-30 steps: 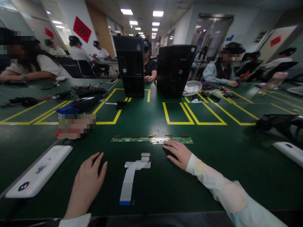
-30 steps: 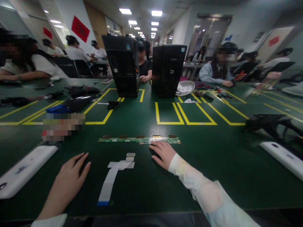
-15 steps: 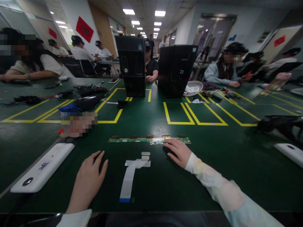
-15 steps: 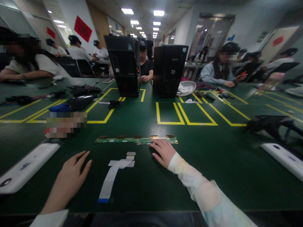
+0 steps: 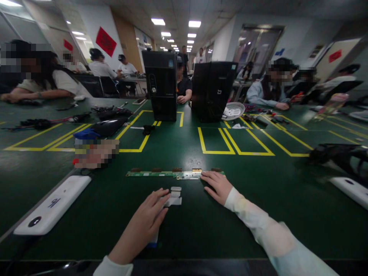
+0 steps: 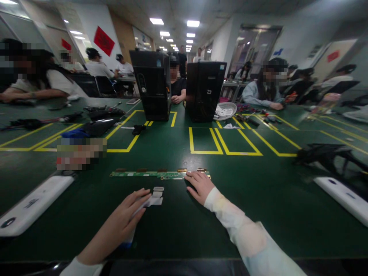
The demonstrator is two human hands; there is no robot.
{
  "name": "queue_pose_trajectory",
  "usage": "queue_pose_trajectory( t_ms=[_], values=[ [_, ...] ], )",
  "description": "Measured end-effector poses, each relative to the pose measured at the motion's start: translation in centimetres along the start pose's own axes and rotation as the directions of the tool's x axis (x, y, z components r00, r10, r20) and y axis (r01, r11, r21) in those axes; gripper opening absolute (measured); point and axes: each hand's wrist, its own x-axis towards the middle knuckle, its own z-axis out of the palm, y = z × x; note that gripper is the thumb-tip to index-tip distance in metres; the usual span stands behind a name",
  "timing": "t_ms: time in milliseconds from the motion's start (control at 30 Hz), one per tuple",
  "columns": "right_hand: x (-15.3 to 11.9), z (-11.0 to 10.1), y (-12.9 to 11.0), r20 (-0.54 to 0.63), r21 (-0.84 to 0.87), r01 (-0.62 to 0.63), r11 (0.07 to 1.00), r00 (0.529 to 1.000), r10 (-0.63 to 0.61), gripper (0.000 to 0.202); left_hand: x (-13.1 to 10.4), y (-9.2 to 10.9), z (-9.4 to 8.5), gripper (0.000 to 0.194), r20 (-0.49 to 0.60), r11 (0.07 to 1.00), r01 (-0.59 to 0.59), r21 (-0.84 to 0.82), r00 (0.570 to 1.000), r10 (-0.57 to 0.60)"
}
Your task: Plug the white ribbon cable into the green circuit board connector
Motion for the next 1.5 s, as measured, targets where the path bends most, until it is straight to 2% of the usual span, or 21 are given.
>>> queue_pose_trajectory(
  t_ms=[133, 267, 600, 833, 1500],
  values=[
    [0.3, -0.7, -0.7, 0.041, -0.007, 0.013, 1.0, 0.999, -0.012, 0.039, 0.8, 0.7, 0.9, 0.041, 0.055, 0.998, -0.002, 0.064, 0.998, -0.001],
    [0.4, -1.1, -1.0, 0.087, -0.01, 0.01, 1.0, 0.996, -0.01, 0.04, 0.9, 1.3, 1.7, 0.043, 0.056, 0.991, -0.004, 0.13, 0.998, -0.004],
    [0.0, -0.3, -0.6, 0.02, -0.014, 0.01, 1.0, 1.0, -0.01, 0.04, 2.2, 5.0, 2.1, 0.043, 0.064, 0.975, 0.004, 0.22, 0.998, -0.018],
    [0.2, 0.3, -0.4, 0.001, 0.023, 0.044, 0.999, 0.999, -0.044, 0.043, 2.9, 5.6, 2.1, 0.042, 0.061, 0.977, -0.028, 0.21, 0.998, 0.015],
    [0.3, 0.2, -0.7, 0.032, 0.013, 0.009, 1.0, 0.999, -0.009, 0.044, 3.9, 7.1, 2.1, 0.039, 0.091, 0.983, -0.049, 0.177, 0.995, 0.033]
  ],
)
